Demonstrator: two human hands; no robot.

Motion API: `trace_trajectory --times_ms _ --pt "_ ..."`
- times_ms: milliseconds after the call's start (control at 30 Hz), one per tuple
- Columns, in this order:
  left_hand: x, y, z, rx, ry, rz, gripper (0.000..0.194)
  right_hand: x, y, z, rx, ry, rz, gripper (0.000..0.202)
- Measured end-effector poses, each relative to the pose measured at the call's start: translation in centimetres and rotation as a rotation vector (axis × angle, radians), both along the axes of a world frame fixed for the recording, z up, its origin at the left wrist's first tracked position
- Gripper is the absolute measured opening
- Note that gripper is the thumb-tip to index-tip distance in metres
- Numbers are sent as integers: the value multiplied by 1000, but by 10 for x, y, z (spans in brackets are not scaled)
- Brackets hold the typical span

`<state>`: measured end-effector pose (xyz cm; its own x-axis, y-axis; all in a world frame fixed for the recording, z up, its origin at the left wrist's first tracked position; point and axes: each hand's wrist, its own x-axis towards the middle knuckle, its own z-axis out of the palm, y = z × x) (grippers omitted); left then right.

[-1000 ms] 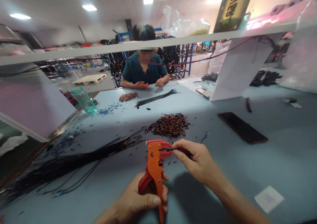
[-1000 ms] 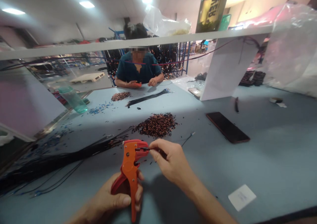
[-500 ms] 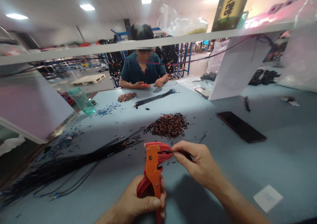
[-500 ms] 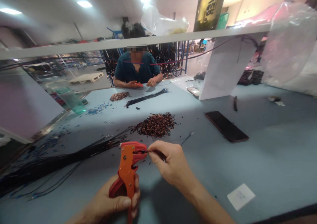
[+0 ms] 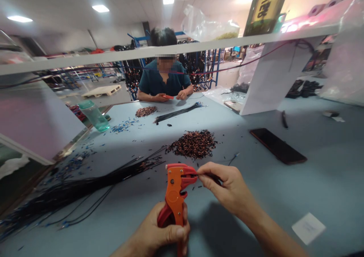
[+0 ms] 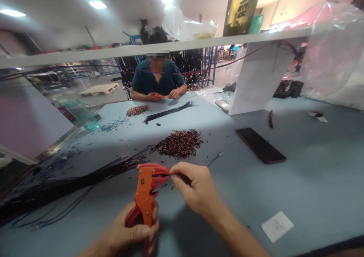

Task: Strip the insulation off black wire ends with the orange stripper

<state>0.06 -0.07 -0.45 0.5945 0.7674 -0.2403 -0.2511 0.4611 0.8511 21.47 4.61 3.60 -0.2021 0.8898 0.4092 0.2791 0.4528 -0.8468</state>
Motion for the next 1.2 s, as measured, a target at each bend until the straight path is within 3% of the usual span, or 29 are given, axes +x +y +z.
trace_trajectory --times_ms 633,1200 --pt "1 -1 -2 24 32 28 38 -2 -1 -1 -14 1 -10 17" --pt "-1 -6 -1 15 217 86 50 -7 -8 0 -17 -6 -12 19"
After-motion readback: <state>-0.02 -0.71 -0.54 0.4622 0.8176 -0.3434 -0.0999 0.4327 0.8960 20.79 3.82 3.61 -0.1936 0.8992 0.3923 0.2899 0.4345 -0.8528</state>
